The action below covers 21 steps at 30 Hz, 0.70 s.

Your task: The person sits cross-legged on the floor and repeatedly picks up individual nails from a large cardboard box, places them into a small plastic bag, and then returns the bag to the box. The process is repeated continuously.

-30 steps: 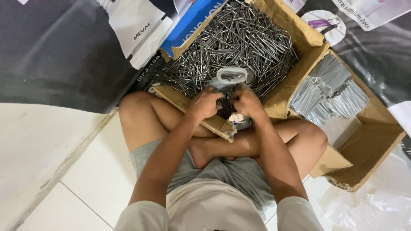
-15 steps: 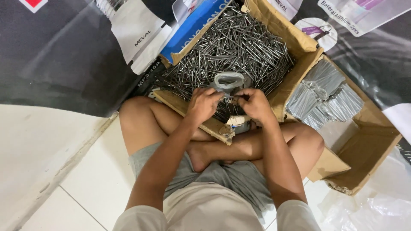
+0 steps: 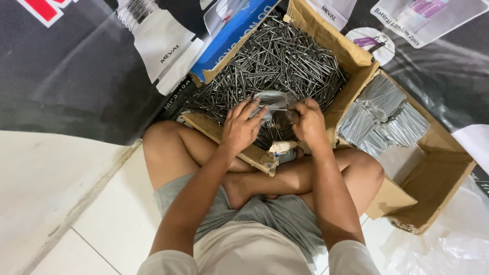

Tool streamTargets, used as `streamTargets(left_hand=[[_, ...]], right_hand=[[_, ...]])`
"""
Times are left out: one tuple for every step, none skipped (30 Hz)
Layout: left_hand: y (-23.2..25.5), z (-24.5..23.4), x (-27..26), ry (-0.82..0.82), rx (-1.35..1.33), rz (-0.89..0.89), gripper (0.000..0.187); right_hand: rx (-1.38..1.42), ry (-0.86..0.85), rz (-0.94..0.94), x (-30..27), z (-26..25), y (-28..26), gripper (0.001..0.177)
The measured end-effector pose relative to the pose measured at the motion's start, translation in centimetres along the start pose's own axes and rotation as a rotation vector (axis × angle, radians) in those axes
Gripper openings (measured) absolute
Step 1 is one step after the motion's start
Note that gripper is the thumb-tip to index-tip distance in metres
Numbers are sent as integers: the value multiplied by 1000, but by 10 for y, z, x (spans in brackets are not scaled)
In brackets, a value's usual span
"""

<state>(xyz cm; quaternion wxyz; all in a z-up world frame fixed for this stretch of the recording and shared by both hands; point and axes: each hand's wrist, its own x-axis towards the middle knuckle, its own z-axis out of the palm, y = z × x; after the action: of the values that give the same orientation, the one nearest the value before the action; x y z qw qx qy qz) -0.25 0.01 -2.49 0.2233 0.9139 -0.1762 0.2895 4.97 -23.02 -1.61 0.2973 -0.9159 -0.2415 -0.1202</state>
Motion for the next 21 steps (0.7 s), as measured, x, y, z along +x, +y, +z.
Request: streamTargets(left_hand=[[2, -4, 2, 1, 0, 1, 36], [4, -8, 5, -24, -10, -26, 40], [6, -12, 5, -51, -21, -56, 45], [7, -12, 5, -53, -22, -57, 45], [7, -12, 5, -107, -9, -72, 48], [8, -12, 4, -160, 4, -87, 52], [7, -9, 1, -163, 3, -89, 52], [6, -6, -2, -183, 10, -89, 52], [4, -3, -3, -199, 18, -87, 52], [5, -5, -1, -200, 19, -87, 52], [5, -7, 0, -206, -4, -110, 52], [5, -9, 2, -213, -26, -132, 51], [4, -8, 1, -213, -26, -133, 51], [4, -6, 0, -213, -22, -128, 52], [3, -5, -1, -213, -18, -125, 54], [1, -2, -1, -213, -17, -125, 54], [1, 1, -2, -195, -3, -112, 55], [0, 3, -3, -178, 12, -99, 55], [0, 4, -4, -179, 11, -101, 55], [-1, 4, -5, -176, 14, -102, 54], [-1, 5, -4, -172, 17, -101, 54]], right_hand=[[-1, 1, 0, 1, -1, 3, 16], [2, 38, 3, 2, -2, 6, 17], [6, 72, 8, 1, -3, 9, 18], [6, 70, 10, 3, -6, 3, 18], [-31, 74, -14, 6, -9, -4, 17], [-68, 78, -38, 8, -12, -10, 17], [-67, 76, -35, 10, -15, -15, 17], [-108, 56, -53, 12, -17, -19, 17], [-150, 39, -73, 17, -20, -23, 17], [-149, 39, -73, 16, -17, -21, 17], [-172, 67, -42, 15, -13, -19, 16], [-195, 95, -11, 15, -10, -16, 15], [-195, 95, -11, 15, -7, -13, 15], [-215, 99, -14, 16, -4, -10, 18], [-235, 103, -18, 16, -1, -7, 21], [-234, 102, -19, 17, 5, 0, 21], [-242, 91, -36, 16, 10, 6, 21], [-250, 80, -54, 14, 16, 13, 23], [-249, 77, -53, 14, 25, 18, 23], [-263, 91, -61, 13, 35, 22, 20], [-278, 106, -70, 13, 44, 27, 17]])
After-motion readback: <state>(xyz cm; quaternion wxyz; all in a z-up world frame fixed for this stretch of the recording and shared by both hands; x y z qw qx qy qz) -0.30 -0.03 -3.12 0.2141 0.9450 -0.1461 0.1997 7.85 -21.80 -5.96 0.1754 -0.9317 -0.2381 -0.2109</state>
